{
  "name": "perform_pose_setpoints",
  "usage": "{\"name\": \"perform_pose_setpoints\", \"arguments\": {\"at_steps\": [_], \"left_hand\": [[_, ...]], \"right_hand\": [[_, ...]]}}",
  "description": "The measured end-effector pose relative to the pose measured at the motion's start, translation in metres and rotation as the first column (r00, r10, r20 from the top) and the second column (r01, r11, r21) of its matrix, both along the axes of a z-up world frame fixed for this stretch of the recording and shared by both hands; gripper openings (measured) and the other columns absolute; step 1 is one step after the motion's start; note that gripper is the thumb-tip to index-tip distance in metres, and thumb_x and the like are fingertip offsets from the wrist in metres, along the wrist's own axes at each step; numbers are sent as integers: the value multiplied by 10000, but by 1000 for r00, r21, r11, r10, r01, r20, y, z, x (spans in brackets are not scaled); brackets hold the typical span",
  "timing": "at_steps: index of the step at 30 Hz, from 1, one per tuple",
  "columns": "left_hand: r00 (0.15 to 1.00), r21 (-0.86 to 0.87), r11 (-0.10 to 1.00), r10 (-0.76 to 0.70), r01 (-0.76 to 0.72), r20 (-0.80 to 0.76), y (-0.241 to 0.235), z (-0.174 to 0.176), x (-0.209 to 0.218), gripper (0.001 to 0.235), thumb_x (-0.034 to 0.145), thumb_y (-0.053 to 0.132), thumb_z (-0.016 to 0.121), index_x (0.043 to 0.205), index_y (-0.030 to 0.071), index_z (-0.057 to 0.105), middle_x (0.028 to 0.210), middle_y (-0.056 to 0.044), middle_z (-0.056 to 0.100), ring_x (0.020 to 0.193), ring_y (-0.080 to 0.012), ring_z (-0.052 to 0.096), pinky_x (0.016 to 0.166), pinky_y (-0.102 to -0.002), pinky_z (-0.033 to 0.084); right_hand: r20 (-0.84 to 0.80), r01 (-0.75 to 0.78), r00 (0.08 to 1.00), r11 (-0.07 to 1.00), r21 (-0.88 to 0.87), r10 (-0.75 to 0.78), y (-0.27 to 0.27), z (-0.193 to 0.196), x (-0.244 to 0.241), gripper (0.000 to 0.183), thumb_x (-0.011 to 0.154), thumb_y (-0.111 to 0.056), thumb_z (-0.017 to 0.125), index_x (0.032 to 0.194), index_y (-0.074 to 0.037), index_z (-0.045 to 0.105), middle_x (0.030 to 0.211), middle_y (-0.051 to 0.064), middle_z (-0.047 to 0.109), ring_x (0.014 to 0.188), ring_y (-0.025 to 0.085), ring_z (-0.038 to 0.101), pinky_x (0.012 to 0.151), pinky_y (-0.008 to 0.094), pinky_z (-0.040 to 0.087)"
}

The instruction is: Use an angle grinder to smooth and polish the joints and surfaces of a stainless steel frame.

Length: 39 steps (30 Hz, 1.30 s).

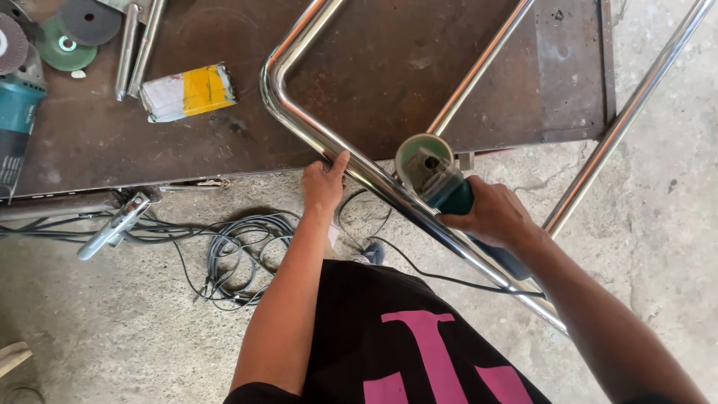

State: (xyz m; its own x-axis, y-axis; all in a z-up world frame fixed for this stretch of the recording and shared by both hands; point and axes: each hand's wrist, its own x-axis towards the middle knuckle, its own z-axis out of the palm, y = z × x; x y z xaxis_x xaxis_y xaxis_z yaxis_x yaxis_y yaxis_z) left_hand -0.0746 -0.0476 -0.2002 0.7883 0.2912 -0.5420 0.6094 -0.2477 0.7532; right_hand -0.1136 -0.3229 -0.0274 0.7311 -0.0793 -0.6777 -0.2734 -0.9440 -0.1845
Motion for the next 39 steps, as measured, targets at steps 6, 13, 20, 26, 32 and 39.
{"name": "perform_pose_setpoints", "arguments": {"at_steps": [6, 13, 20, 26, 32, 39], "left_hand": [[1000, 0, 1000, -9, 9, -5, -1, 3, 0, 576, 843, 617, 775, 781, 55, 669, 670, -134, 728, 597, -219, 744, 448, -315, 628], [1000, -5, 1000, -13, 13, -14, 3, -3, -2, 571, 877, 604, 749, 806, 44, 663, 675, -135, 731, 569, -205, 738, 422, -307, 622], [1000, -24, 1000, -20, 19, -12, 1, -2, 8, 560, 908, 558, 732, 828, 8, 658, 689, -156, 735, 548, -206, 734, 399, -312, 617], [1000, -10, 1000, -10, 10, -19, 1, -2, 9, 556, 896, 537, 742, 812, -7, 658, 697, -169, 738, 556, -226, 737, 400, -334, 622], [999, -26, 999, -47, 46, -4, 2, 9, 4, 581, 952, 533, 701, 866, -39, 645, 724, -197, 730, 600, -239, 745, 449, -333, 653], [997, -5, 997, -73, 73, 19, 0, 12, 7, 613, 922, 531, 726, 848, -72, 650, 730, -238, 725, 631, -308, 748, 453, -383, 648]], "right_hand": [[14, 10, 1000, 1000, 27, -11, -11, -20, -11, 765, 697, -652, 803, 1213, -123, 607, 1063, 208, 749, 1053, 418, 717, 904, 508, 567], [29, 15, 999, 998, 54, -17, -23, -45, -18, 795, 676, -692, 795, 1223, -152, 593, 1073, 203, 745, 1071, 410, 709, 925, 507, 562], [65, 35, 997, 996, 80, -41, -23, -39, -18, 807, 665, -715, 788, 1230, -176, 582, 1076, 199, 742, 1083, 407, 704, 942, 505, 558], [112, 56, 991, 992, 116, -70, -24, -45, -16, 809, 667, -691, 815, 1223, -142, 602, 1050, 209, 745, 1051, 425, 709, 907, 515, 561], [79, 81, 992, 981, 179, -96, -3, -20, -12, 758, 644, -641, 850, 1165, -137, 627, 988, 204, 753, 1008, 405, 725, 845, 510, 570], [77, 114, 988, 962, 247, -137, 3, -15, -3, 742, 646, -580, 893, 1139, -77, 658, 939, 216, 756, 936, 415, 738, 760, 501, 593]]}}
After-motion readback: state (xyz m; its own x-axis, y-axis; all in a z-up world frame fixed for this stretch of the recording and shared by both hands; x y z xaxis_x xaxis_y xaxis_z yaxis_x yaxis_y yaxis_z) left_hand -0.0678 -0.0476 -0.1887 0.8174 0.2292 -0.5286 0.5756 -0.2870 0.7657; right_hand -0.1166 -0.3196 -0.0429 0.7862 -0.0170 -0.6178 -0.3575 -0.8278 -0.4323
